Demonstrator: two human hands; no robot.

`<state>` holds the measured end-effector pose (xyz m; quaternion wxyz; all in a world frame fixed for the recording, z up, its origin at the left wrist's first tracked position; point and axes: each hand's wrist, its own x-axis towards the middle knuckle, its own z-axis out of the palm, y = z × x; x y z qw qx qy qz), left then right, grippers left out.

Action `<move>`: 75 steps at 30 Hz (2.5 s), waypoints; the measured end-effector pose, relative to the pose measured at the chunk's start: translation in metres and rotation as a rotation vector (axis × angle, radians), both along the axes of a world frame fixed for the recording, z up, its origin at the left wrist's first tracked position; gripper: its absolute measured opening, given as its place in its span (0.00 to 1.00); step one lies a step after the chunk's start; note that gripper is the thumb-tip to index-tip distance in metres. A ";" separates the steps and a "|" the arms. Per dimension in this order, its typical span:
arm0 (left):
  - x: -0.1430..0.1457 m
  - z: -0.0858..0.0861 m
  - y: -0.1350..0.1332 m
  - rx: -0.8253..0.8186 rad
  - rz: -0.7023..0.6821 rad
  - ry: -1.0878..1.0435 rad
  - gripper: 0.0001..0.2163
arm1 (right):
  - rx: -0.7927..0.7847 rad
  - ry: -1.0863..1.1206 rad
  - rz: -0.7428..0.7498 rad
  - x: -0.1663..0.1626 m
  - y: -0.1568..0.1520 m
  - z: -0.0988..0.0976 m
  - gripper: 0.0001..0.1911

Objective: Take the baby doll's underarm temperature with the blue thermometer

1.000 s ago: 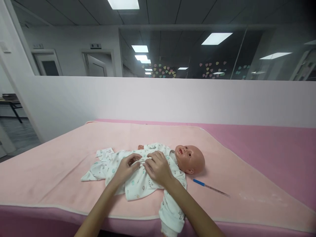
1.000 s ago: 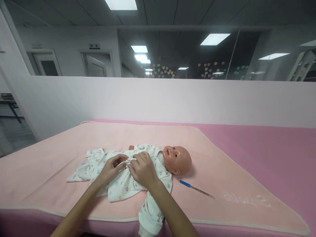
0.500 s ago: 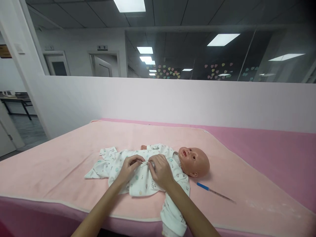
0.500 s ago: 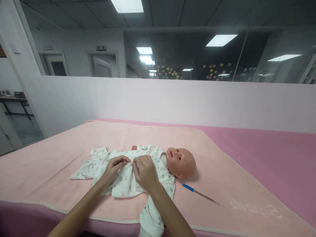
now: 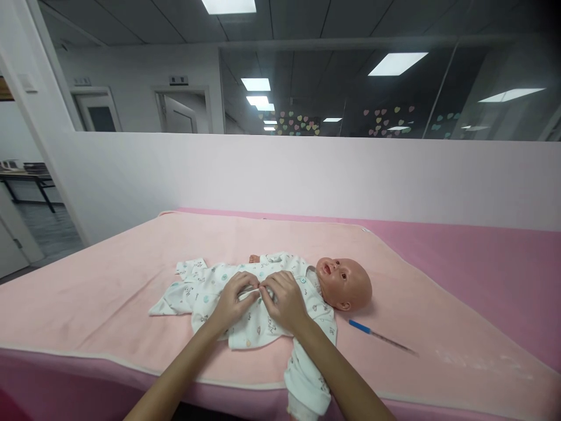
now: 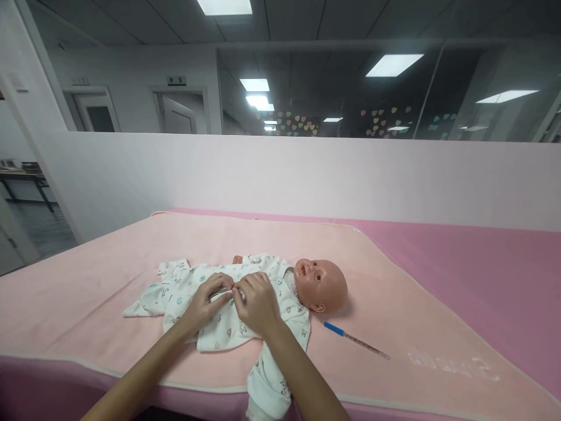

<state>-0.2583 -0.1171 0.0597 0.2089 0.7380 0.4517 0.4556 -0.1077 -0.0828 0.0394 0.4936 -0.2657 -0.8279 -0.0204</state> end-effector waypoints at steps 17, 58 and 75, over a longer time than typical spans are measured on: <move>0.001 -0.010 0.000 0.190 0.105 0.275 0.02 | -0.014 -0.002 -0.004 0.002 0.002 -0.003 0.04; -0.011 -0.011 0.007 -0.067 0.096 -0.336 0.04 | -0.073 0.028 -0.053 0.003 0.002 -0.003 0.06; 0.001 -0.014 -0.002 0.285 0.185 0.387 0.04 | -0.133 0.111 -0.820 0.154 -0.071 -0.040 0.16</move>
